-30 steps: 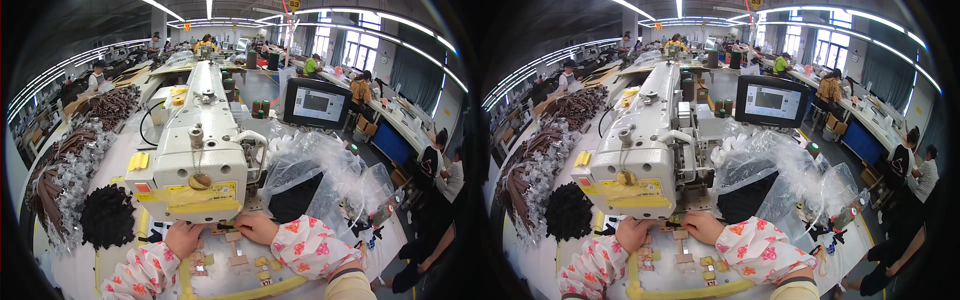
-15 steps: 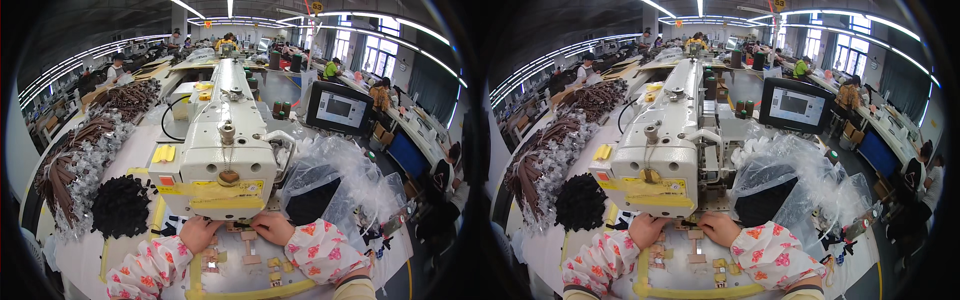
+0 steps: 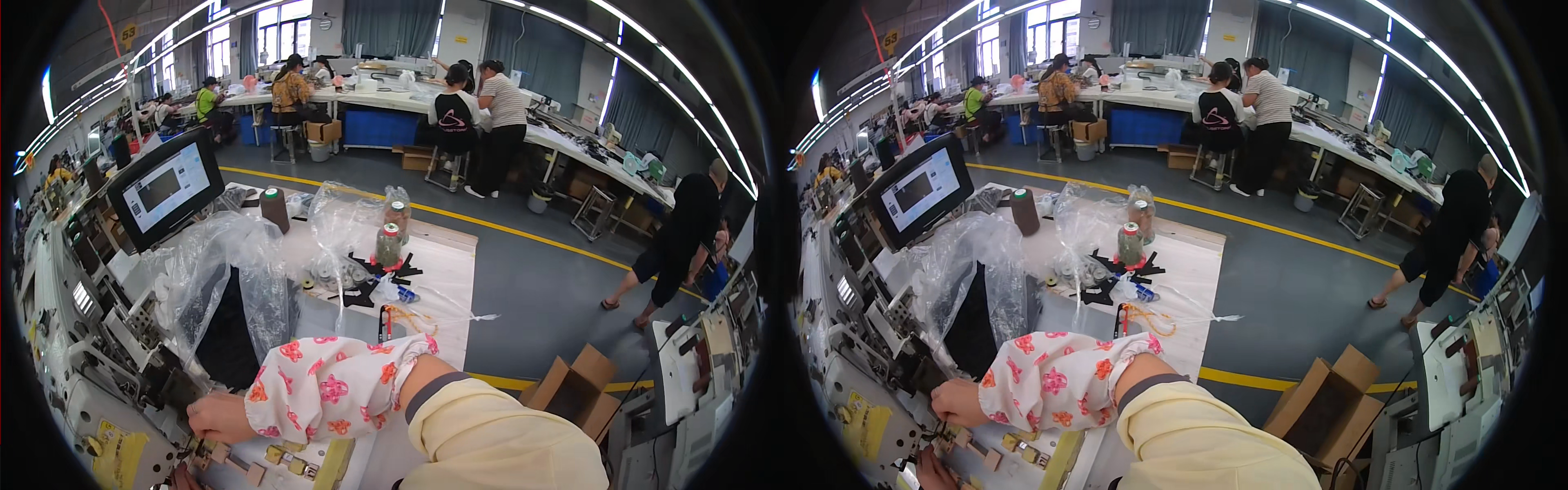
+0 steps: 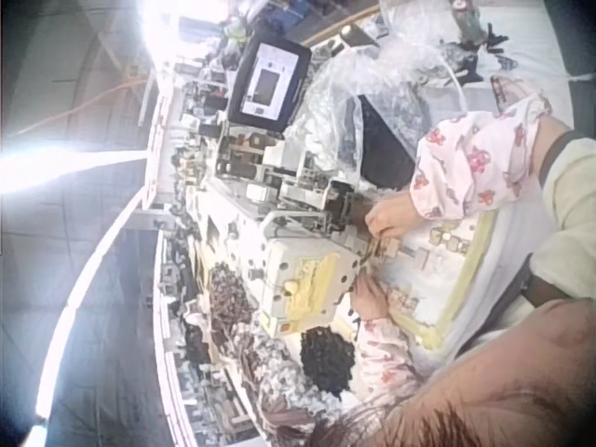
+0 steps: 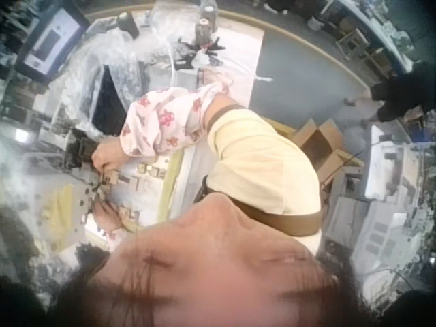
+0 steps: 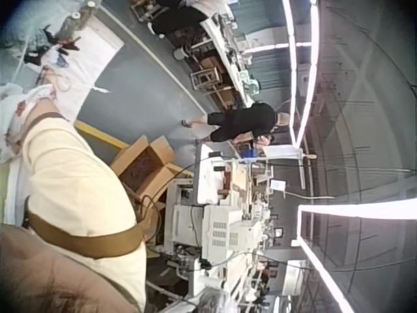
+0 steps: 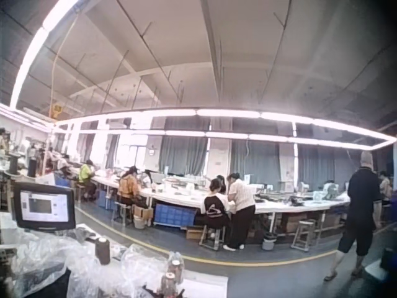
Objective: Operating an automated industrial sewing machine to process small fabric components.
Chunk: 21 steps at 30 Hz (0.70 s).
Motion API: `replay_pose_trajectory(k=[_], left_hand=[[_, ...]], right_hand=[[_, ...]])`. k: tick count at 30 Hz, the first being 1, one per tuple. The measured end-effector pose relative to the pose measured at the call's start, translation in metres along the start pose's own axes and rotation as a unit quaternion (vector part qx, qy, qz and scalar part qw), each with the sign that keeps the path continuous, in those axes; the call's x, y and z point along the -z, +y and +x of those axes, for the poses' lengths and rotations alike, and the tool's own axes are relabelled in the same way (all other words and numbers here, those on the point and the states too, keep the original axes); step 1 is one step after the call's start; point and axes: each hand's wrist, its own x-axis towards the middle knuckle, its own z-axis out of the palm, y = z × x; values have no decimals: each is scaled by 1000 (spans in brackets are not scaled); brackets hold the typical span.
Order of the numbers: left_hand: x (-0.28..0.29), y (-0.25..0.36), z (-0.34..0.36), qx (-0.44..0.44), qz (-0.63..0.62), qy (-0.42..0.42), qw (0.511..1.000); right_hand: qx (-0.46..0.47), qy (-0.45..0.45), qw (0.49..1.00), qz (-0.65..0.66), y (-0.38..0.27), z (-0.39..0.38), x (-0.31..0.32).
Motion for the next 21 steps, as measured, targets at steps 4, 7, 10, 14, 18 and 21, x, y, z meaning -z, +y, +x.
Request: replay_pose_trajectory(k=[4, 7, 10, 14, 18, 21], left_hand=[[2, -18, -7, 40, 65, -39, 996], [-6, -44, -36, 40, 23, 151, 987], [-5, -8, -9, 48, 35, 105, 993], [2, -5, -10, 30, 28, 92, 995], [9, -6, -26, 56, 28, 97, 993], [5, -6, -22, 59, 43, 89, 993]], right_hand=[[8, -29, 999, -13, -12, -14, -2], [4, -21, 1000, -3, -23, -6, -17], [-70, -25, 996, -55, -27, -27, 4], [-58, -73, 995, -30, -20, -16, -4], [-68, -112, 991, -14, -27, 3, -13], [-81, -125, 989, -21, -25, 9, -12]])
